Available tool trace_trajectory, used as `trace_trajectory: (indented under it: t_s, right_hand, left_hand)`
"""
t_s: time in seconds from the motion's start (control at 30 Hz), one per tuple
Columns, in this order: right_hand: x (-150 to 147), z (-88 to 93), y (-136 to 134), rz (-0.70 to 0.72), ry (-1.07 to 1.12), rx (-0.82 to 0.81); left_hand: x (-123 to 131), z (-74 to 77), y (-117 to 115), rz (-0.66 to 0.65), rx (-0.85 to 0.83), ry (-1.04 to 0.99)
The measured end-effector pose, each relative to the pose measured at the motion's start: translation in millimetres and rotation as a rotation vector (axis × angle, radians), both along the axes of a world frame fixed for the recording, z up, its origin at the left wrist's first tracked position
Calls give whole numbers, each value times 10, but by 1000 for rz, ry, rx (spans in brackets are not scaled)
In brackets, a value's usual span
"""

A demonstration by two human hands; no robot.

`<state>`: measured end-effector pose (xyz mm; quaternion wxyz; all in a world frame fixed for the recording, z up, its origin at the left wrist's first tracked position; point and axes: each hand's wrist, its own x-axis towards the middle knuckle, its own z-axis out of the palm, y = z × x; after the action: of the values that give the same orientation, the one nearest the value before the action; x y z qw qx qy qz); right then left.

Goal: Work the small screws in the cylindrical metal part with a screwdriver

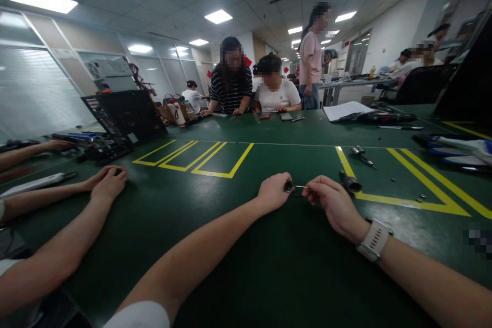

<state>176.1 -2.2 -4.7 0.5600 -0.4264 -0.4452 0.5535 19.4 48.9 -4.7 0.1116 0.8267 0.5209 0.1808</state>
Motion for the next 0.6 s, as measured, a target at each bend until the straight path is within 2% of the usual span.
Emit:
trace_trajectory:
  t_s: [0.27,0.6]
  right_hand:
    - [78,7,80,-30,72,-98]
    - [7,-9,0,-16,-65,88]
  left_hand:
    - [-6,1,-7,-13,-2,1]
    - [1,2,-20,-13,38,71]
